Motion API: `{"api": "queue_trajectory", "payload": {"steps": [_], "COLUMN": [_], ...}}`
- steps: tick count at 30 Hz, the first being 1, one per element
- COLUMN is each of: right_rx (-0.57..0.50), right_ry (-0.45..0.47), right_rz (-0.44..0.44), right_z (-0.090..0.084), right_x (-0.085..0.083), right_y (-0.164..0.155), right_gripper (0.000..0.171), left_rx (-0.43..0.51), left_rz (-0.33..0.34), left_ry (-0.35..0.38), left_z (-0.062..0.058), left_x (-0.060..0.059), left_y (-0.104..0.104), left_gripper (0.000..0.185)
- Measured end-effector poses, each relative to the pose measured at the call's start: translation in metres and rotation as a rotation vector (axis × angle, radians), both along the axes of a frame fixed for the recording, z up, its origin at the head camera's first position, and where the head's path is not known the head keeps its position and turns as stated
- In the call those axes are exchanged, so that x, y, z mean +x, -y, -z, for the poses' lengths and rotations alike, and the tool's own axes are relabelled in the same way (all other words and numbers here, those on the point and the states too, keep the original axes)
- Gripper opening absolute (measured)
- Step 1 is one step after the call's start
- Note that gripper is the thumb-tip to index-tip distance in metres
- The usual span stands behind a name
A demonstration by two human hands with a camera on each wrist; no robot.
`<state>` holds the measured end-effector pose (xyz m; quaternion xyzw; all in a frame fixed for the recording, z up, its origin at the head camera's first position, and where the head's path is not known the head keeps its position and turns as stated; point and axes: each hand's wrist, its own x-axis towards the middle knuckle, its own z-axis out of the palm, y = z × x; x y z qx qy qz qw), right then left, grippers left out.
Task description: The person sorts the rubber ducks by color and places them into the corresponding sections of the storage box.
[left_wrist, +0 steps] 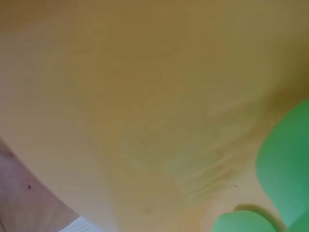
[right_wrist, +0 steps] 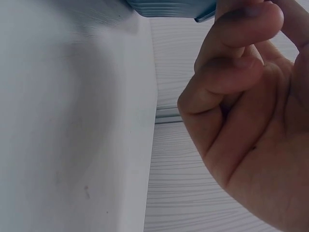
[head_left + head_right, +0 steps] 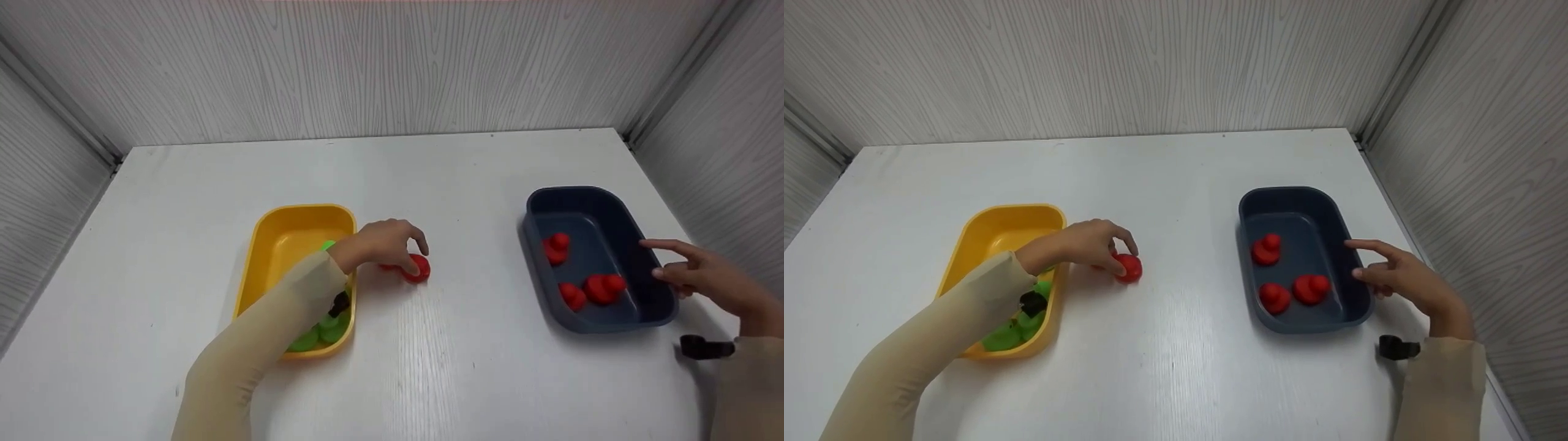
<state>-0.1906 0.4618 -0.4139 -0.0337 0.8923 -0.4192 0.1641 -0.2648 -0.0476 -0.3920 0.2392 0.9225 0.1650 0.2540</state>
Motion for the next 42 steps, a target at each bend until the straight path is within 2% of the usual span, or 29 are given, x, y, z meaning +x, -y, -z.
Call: {"api": "queue_trajectory", "payload": {"steps": [7,11,17,23,30,36,42], "right_rx": [-0.001,0.019,0.012,-0.006,0.041,0.035,0.045], "right_ry": [-0.002,0.001,-0.033,-0.023,0.005,0.001,-0.003], "right_rz": [-0.008,0.005,-0.008,-0.022,0.003,0.007,0.010], "right_z": [0.000,0.000,0.001,0.000,-0.002,-0.001,-0.001], "right_x": [0.000,0.000,0.001,0.001,-0.001,0.000,0.001], "right_y": [0.000,0.000,0.000,0.002,0.002,0.002,0.001], "right_gripper": [0.041,0.041,0.043,0.042,0.041,0.041,0.043], "left_rx": [-0.015,-0.019,-0.003,0.030,0.070,0.118,0.145], "left_rz": [-0.001,0.022,0.029,0.010,-0.011,0.014,0.046], "left_ry": [-0.010,-0.027,-0.041,-0.027,-0.036,-0.068,-0.066], "left_z": [0.001,0.001,-0.004,-0.016,-0.040,-0.055,-0.058], "left_x": [0.001,0.000,0.001,0.000,-0.002,0.000,0.003], "left_y": [-0.001,0.000,0.002,0.005,0.003,-0.012,-0.038], "left_gripper": [0.031,0.029,0.026,0.030,0.032,0.029,0.030]}}
